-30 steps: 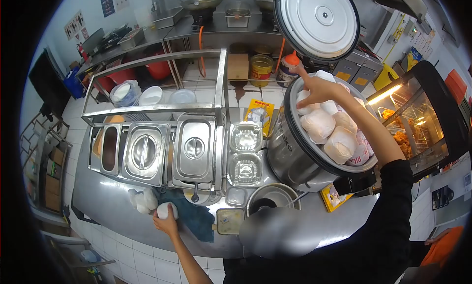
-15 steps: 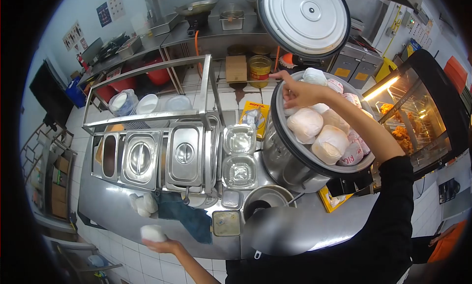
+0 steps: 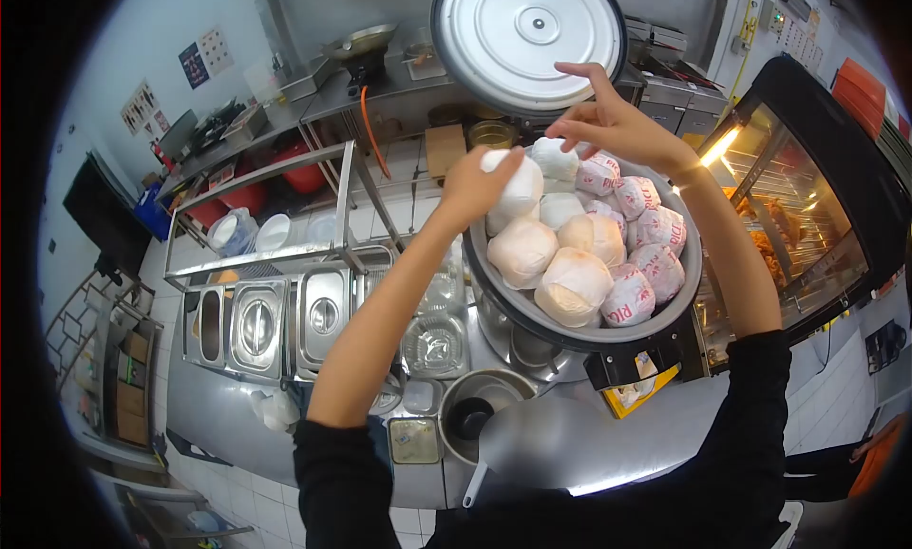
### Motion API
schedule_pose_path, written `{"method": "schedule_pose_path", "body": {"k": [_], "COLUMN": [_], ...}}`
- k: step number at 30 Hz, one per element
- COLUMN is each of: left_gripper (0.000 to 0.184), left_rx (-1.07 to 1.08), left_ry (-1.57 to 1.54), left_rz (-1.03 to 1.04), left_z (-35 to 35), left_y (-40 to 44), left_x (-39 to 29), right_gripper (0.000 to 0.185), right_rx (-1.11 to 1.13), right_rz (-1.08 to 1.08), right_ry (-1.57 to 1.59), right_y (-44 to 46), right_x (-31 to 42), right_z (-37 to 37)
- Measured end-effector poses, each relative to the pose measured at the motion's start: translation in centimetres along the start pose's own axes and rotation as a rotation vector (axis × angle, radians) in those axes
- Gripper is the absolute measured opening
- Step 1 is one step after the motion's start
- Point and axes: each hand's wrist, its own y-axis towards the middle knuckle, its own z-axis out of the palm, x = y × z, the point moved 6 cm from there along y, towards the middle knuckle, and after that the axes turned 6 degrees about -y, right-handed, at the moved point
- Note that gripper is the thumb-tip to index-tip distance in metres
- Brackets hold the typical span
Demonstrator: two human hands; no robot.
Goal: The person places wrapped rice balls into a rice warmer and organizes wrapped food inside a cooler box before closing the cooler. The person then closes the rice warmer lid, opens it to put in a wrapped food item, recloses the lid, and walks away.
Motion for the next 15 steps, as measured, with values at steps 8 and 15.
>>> {"method": "schedule_pose_path", "body": {"k": [8, 15], "left_gripper": [0.06, 0.051], "left_rx": [0.19, 0.391], "left_ry": [0.708, 0.428], "left_rz": [0.116, 0.127], "left_z": [3.4, -4.5], "left_y": [1.3, -4.6], "left_x": [2.2, -5.4], "right_gripper": [0.055, 0.058], "right_rx": [0.076, 0.163], "right_rz": [0.006, -0.144], "right_ry": [0.015, -0.143], "right_y": [-1.2, 2.0], "right_x": [-3.5, -3.6], "right_z": [1.1, 8.5]}}
